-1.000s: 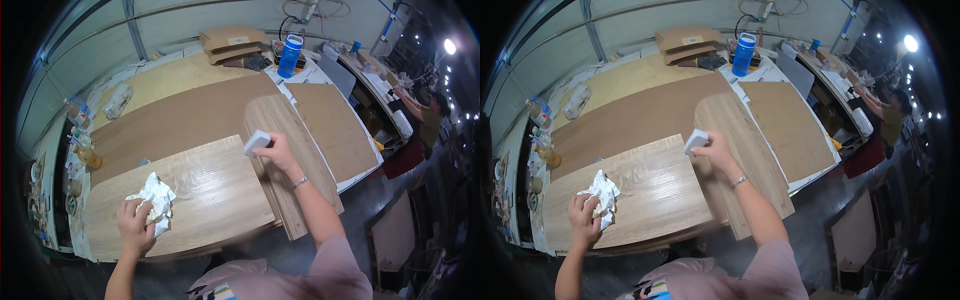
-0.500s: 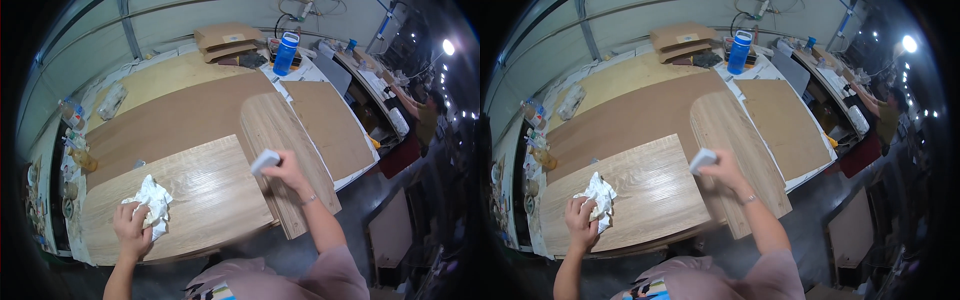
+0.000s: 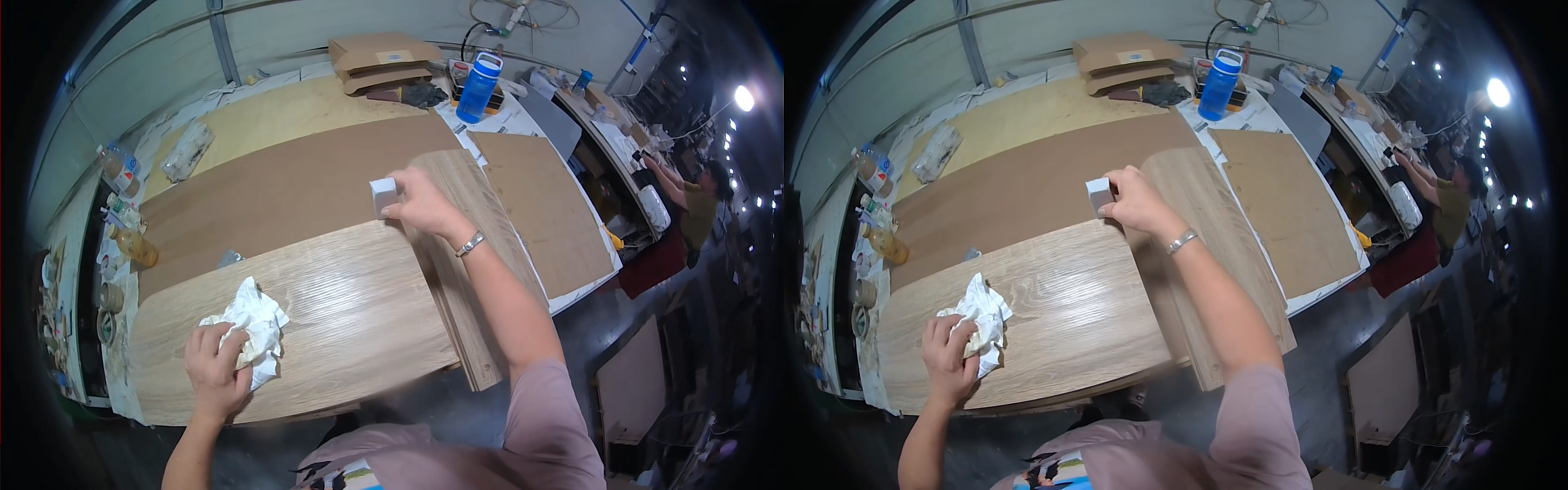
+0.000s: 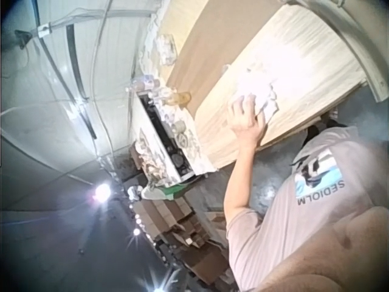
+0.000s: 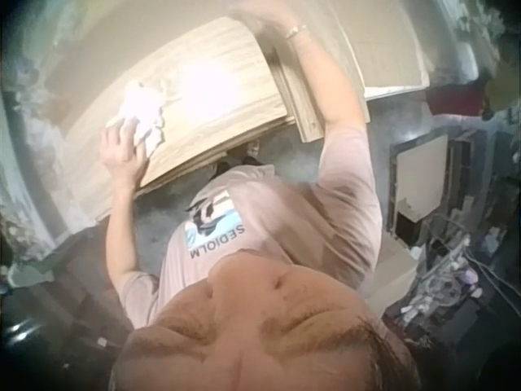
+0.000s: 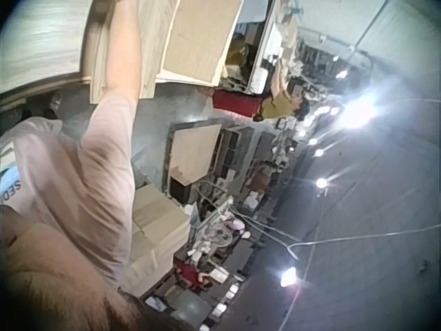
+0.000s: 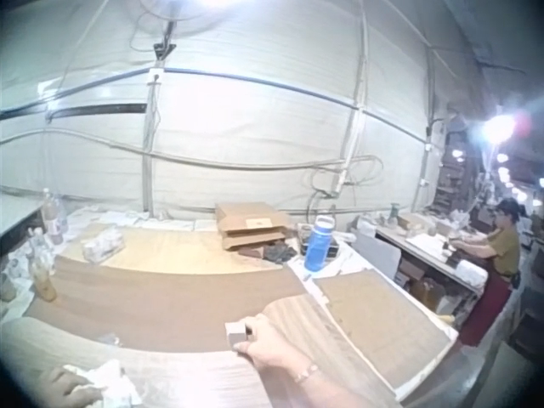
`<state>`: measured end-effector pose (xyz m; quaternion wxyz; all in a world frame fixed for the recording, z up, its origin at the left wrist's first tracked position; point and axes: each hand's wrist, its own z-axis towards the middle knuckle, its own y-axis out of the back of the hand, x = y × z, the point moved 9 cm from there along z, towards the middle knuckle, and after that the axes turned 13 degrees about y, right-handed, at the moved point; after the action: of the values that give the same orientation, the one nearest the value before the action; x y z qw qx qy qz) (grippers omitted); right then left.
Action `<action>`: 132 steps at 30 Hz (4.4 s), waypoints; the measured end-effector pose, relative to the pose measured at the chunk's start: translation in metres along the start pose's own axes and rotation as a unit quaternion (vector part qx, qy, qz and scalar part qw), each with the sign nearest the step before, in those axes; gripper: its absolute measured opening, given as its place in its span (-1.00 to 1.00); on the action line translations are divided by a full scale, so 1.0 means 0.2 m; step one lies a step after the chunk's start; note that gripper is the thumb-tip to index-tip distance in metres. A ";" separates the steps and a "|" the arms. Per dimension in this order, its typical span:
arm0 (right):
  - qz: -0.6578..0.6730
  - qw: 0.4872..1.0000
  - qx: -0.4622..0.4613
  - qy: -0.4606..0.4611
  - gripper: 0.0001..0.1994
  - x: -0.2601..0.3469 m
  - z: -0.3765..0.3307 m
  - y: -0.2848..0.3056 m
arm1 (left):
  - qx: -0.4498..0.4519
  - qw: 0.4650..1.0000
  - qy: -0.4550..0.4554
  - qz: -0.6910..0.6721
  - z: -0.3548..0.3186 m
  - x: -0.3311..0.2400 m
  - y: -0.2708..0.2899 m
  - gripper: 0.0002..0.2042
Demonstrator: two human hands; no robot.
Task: The person sands the edges and surface of a wooden board with a sanding block and wipes it with a cloth.
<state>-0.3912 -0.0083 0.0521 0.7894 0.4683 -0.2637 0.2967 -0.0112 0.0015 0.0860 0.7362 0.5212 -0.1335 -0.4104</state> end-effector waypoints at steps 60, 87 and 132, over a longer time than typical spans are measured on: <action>0.185 0.961 -0.183 -0.093 -0.76 -0.24 -0.29 0.10 | -0.013 1.000 -0.002 -0.011 0.00 0.01 -0.01 -0.67; 0.311 0.899 -0.262 -0.163 -0.76 0.33 -1.30 0.22 | -0.003 1.000 0.001 -0.026 0.01 -0.02 -0.03 -0.64; 0.034 0.942 0.016 0.334 -0.50 2.59 0.21 -2.39 | 0.052 0.422 0.150 -0.893 -0.60 1.83 0.44 -0.35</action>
<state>0.3008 -0.1155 0.1506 0.8140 0.3458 0.0038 0.4667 0.3341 -0.1823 0.0281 -0.0624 0.4388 0.4983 -0.7452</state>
